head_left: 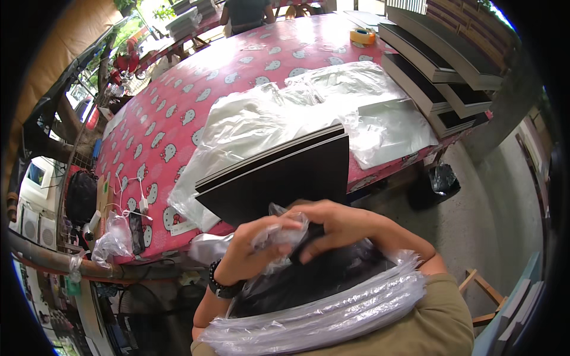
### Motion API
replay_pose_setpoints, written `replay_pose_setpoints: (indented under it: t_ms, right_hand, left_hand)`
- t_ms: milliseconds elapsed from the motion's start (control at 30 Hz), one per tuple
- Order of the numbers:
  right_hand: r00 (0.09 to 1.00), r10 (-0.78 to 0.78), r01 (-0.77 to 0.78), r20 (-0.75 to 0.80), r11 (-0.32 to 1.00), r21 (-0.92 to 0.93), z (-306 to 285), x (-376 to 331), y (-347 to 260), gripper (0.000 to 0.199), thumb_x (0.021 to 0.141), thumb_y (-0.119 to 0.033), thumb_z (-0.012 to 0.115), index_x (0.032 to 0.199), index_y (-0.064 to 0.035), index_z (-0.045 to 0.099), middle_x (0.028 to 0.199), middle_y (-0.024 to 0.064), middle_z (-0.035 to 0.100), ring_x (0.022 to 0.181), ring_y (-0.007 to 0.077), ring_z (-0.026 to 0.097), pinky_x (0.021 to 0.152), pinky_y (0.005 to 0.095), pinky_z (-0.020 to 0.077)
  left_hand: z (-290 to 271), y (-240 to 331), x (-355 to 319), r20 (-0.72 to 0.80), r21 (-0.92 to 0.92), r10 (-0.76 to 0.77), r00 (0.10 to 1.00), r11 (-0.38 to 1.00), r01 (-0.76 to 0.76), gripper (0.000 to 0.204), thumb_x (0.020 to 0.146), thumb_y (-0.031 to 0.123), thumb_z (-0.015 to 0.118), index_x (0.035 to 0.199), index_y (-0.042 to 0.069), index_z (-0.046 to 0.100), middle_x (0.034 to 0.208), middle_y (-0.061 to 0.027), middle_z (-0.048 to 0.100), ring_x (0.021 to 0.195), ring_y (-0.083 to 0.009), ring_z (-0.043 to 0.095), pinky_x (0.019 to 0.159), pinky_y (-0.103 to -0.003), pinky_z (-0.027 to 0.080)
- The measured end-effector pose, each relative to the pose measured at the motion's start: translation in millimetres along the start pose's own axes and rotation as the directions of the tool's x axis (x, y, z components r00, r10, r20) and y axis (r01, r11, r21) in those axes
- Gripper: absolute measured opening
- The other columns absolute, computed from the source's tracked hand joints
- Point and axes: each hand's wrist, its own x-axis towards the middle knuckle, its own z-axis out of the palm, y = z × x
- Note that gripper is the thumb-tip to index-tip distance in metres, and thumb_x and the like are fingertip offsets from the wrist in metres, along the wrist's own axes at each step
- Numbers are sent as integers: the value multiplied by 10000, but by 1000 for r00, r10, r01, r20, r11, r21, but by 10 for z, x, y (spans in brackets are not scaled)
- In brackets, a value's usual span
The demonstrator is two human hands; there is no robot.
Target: The person packages items into plastic bags. The person places white folders into clear plastic sleeves, smooths the plastic, and places the sleeved items onto a stack.
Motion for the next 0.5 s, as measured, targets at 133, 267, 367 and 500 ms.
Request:
replay_pose_setpoints:
  t_ms: [133, 267, 367, 500]
  right_hand:
    - [989, -67, 128, -131, 827, 547, -82, -68, -20, 89, 774, -14, 555, 842, 35, 525, 910, 68, 505, 888, 124, 503, 749, 239, 395]
    - [938, -213, 347, -274, 598, 723, -30, -233, 100, 196, 854, -189, 482, 842, 4, 515, 950, 122, 475, 987, 244, 481, 823, 352, 390]
    - [852, -83, 505, -517, 392, 769, -110, -301, 49, 220, 863, -217, 473, 871, 3, 485, 923, 126, 473, 907, 226, 478, 804, 343, 402]
    - [721, -117, 684, -683, 278, 674, -571, -522, 87, 218, 884, -203, 431, 888, 12, 472, 899, 122, 480, 755, 192, 436, 755, 316, 420]
  left_hand:
    - [-115, -103, -197, -132, -272, 39, 990, 960, -74, 338, 800, 188, 590, 1064, -10, 514, 899, -28, 556, 759, -64, 506, 670, -181, 393]
    - [-291, -541, -566, -248, -193, -115, 962, 979, 67, 314, 842, 240, 525, 1018, -19, 542, 760, 11, 515, 693, -52, 458, 640, -166, 363]
    - [-366, -774, -800, -576, 102, -105, 811, 975, 198, 239, 866, 185, 469, 994, 8, 568, 757, -4, 532, 686, -61, 452, 655, -201, 380]
    - [-829, -1032, -1265, -937, 319, 282, 206, 932, 171, 232, 884, 122, 407, 1051, 28, 538, 741, -34, 537, 668, -89, 478, 643, -227, 405]
